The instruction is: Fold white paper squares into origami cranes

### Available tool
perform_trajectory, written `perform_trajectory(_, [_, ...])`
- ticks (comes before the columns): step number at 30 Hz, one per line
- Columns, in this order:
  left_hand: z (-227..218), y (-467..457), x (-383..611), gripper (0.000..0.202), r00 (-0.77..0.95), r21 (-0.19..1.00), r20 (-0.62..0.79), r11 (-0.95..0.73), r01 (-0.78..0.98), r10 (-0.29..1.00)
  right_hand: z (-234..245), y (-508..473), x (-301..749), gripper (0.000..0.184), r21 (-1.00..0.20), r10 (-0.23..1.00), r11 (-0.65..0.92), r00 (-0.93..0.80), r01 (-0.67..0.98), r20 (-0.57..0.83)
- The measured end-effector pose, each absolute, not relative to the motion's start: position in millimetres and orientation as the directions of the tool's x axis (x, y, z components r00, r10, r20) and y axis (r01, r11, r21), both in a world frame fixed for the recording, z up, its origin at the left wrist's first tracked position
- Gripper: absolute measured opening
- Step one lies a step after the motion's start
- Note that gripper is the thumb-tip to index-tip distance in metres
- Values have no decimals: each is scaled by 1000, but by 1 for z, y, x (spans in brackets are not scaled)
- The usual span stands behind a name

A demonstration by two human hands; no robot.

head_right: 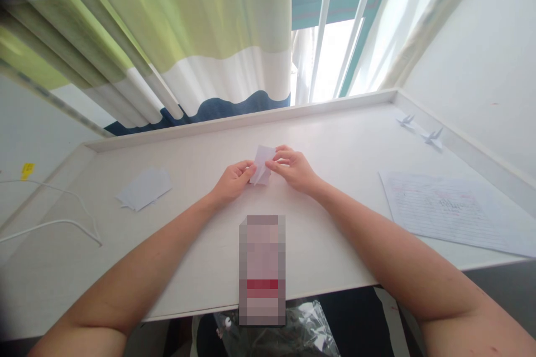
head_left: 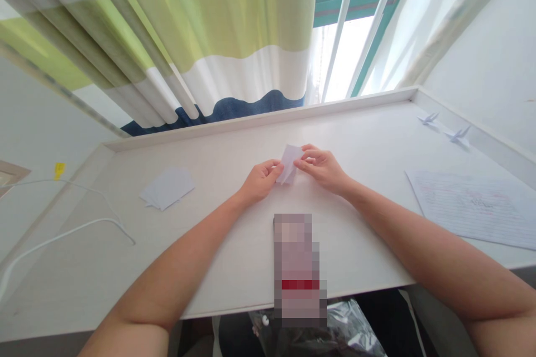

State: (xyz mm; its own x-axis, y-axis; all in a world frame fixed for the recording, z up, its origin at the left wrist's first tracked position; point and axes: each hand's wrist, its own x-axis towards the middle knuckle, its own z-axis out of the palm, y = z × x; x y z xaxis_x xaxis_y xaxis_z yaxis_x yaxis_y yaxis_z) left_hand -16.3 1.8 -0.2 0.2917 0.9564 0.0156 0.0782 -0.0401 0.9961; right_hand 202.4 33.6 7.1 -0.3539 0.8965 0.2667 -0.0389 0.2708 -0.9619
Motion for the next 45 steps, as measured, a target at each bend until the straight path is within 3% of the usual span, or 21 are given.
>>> perform_trajectory(3, [-2,3,-17,55,207,987,54,-84,137,977,7,37,206,41,-964,925,263,-277,-28,261])
perform_trajectory(8, [-6,6,-18,41,75,997,28,-33,70,997,3,44,210,41,-982,974,180,-150,62,169])
perform_trajectory(11, [-5,6,-17,38,71,999,24,-27,46,997,0,44,208,51,-988,968,146,-212,56,132])
perform_trajectory(16, [-1,4,-15,65,147,995,1,14,-99,989,0,40,206,65,-994,928,107,-359,7,97])
perform_trajectory(19, [-1,4,-15,69,151,994,-15,32,-109,988,1,40,208,64,-998,922,69,-381,-3,64])
perform_trajectory(23, [0,4,-16,67,175,991,-32,54,-120,984,3,41,211,59,-1000,884,12,-468,8,7])
perform_trajectory(29, [3,7,-20,62,173,989,-48,70,-128,984,7,40,212,47,-999,890,-1,-457,-37,16])
perform_trajectory(35, [8,9,-27,25,190,996,-48,62,-71,981,5,45,214,18,-996,917,21,-394,-90,55])
perform_trajectory(37, [9,8,-27,21,190,996,-40,54,-67,981,5,46,214,12,-994,920,-21,-391,-107,22])
perform_trajectory(41, [10,6,-25,23,169,998,-12,23,-64,986,7,44,213,23,-994,904,-40,-427,-103,8])
perform_trajectory(45, [7,2,-21,36,113,996,33,-43,84,993,4,42,212,43,-999,925,39,-377,-20,44])
